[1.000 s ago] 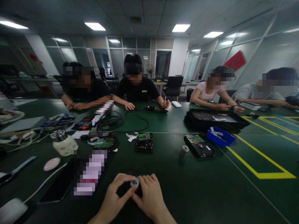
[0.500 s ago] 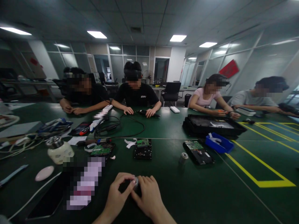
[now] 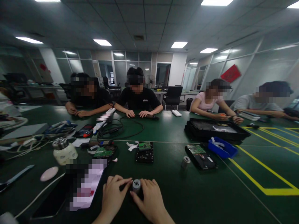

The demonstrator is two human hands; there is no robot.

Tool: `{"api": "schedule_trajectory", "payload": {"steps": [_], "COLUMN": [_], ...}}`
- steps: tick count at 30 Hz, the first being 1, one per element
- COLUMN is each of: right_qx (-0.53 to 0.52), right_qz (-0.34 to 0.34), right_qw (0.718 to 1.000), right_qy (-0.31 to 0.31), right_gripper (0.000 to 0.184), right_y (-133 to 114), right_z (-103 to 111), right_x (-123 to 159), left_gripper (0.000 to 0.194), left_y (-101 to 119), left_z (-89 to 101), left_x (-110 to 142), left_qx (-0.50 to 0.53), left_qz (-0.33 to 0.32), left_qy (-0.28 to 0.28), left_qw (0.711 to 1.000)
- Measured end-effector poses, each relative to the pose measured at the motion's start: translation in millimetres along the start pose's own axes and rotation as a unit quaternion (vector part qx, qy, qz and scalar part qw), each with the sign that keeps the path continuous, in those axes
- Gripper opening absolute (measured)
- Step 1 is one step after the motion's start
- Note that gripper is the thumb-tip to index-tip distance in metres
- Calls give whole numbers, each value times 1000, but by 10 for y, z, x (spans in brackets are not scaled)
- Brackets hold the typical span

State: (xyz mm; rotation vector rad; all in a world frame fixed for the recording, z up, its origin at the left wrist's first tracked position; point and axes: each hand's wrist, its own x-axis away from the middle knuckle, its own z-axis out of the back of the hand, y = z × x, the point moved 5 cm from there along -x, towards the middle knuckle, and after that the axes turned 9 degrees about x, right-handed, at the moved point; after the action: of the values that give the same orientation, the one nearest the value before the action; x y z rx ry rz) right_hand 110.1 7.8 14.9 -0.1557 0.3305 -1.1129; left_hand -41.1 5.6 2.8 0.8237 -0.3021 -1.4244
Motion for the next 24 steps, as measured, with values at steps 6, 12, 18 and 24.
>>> {"api": "schedule_trajectory", "payload": {"steps": [6, 12, 18, 24], "right_qx": [5, 11, 2, -5], "right_qz": [3, 11, 8, 7], "right_qw": [1000, 1000, 1000, 1000], "right_qy": [8, 12, 10, 9], "right_gripper": [26, 21, 22, 26], "right_y": [-3, 24, 41, 35], "right_z": [-12, -70, -88, -87], "right_x": [2, 12, 13, 10], "left_gripper": [18, 14, 14, 16], "left_y": [41, 192, 239, 271], "left_z": [50, 58, 24, -38], "left_x": [-11, 48, 32, 28], "left_qx": [98, 186, 258, 308], "left_qz": [-47, -155, -128, -92], "left_qy": [47, 16, -31, -56], "left_qw": [993, 970, 957, 945]}}
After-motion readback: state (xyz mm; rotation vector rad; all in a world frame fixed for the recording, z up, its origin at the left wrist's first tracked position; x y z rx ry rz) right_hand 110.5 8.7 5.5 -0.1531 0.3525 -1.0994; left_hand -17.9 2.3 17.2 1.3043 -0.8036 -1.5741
